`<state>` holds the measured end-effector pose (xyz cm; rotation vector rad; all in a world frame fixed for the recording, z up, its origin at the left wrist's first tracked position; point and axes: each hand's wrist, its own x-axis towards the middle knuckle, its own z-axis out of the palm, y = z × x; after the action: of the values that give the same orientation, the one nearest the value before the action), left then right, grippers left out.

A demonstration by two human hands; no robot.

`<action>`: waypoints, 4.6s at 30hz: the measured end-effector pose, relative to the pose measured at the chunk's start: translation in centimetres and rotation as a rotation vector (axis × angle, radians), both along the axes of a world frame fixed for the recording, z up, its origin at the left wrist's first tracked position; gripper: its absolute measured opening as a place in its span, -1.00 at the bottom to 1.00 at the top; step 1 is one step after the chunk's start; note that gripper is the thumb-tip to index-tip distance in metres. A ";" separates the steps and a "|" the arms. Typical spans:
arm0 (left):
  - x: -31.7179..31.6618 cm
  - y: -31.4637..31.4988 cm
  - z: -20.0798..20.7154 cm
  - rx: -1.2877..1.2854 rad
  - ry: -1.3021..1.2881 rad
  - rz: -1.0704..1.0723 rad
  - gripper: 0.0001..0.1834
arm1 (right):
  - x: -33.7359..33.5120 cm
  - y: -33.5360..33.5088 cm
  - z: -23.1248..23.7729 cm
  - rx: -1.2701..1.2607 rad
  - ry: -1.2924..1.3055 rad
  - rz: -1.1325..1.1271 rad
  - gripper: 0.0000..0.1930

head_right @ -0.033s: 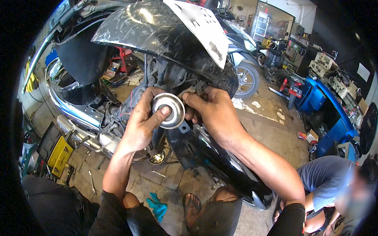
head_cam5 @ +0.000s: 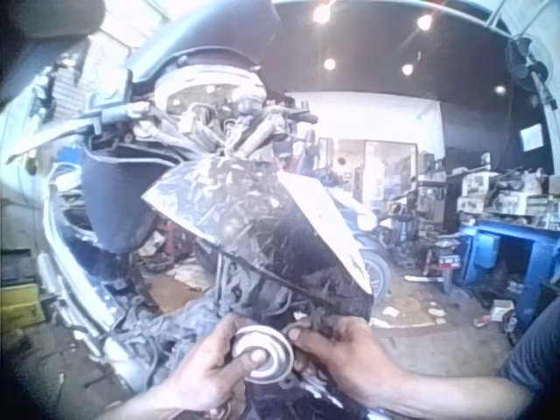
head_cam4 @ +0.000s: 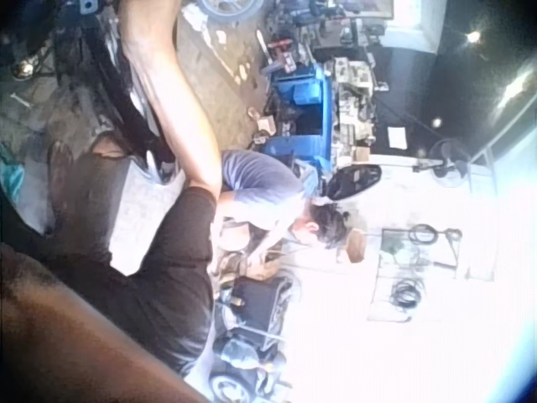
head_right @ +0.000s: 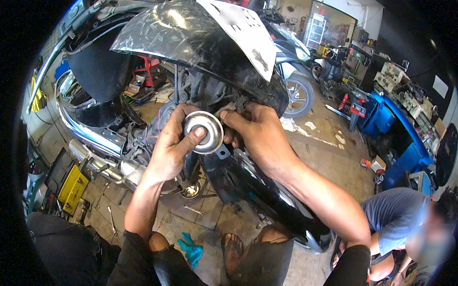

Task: The person attaches a metal horn to the frame of a motorcycle and then secures the plastic fairing panels using a wrench and a screwdriver.

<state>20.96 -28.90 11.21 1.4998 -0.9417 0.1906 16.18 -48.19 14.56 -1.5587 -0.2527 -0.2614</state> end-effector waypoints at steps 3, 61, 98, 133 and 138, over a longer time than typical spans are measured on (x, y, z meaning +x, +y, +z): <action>0.4 0.2 0.1 0.004 -0.015 -0.008 -0.72 | -0.1 0.4 0.2 0.004 -0.002 -0.003 -0.77; 2.0 0.0 -1.1 -0.045 0.145 -0.258 -0.61 | -0.7 1.1 -0.6 0.185 -0.099 -0.127 -0.74; 1.5 0.0 -0.3 0.025 -0.174 -0.036 -0.67 | -0.2 0.3 -0.8 0.016 -0.079 -0.116 -0.80; 2.6 -1.2 -0.1 -0.260 0.211 -0.204 -0.73 | -0.4 1.7 -0.8 -0.072 -0.170 -0.262 -0.63; 1.6 -1.1 0.9 -0.278 0.395 -0.205 -0.74 | -0.2 1.6 0.2 -0.303 -0.025 -0.306 -0.55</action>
<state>22.55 -29.98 12.16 1.1213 -0.7099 -0.1179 15.98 -46.58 14.80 -1.8964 -0.0728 -0.5007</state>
